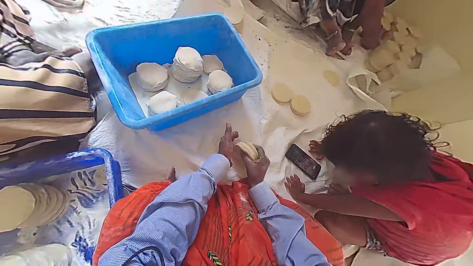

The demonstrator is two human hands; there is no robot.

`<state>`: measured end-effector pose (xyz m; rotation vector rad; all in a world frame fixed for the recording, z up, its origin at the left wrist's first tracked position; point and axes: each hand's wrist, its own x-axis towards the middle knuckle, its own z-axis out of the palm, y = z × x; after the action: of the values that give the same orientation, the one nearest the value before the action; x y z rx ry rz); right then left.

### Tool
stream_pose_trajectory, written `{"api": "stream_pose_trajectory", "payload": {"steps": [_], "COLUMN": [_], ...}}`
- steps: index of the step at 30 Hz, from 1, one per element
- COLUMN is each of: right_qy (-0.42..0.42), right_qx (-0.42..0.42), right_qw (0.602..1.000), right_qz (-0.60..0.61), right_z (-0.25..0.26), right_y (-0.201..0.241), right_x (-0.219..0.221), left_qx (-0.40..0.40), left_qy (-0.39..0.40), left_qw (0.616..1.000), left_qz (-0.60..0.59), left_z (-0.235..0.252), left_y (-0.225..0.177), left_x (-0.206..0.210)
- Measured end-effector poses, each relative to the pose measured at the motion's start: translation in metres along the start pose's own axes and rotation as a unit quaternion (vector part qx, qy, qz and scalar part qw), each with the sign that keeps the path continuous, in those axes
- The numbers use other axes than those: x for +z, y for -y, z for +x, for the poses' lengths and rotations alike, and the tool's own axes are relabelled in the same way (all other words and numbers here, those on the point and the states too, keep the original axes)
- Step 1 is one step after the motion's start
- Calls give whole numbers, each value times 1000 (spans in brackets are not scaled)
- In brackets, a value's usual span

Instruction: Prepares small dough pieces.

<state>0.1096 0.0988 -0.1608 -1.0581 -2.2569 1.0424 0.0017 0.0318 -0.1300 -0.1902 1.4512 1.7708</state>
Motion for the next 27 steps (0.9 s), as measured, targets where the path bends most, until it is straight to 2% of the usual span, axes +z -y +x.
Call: {"api": "stream_pose_trajectory", "payload": {"steps": [3,7,11,14,17,18,21,25,27], "right_qy": [52,10,46,-1,97,94,10,117,65], "right_qx": [36,-1,-12,-56,28,23,-25,51,25], "right_qw": [997,1000,998,998,993,994,1000,990,997], "right_qz": [-39,-5,-37,-12,-56,-58,-10,-61,-32], "right_z": [3,2,5,2,6,8,2,12,7], "right_y": [4,1,-1,2,13,12,7,9,7], "right_x": [-3,-3,-2,-2,-9,-9,-4,-9,-10], "left_qx": [-8,6,-4,23,34,38,45,29,29], "left_qy": [5,-2,19,24,32,31,16,16,0], "left_qw": [1000,1000,999,997,996,996,996,997,998], "left_qz": [0,10,43,70,78,78,72,71,58], "left_z": [-2,-1,-5,-7,-9,-8,-4,1,1], "left_y": [1,-1,1,-4,-5,-5,-2,5,6], "left_x": [4,1,5,1,4,5,1,3,2]}}
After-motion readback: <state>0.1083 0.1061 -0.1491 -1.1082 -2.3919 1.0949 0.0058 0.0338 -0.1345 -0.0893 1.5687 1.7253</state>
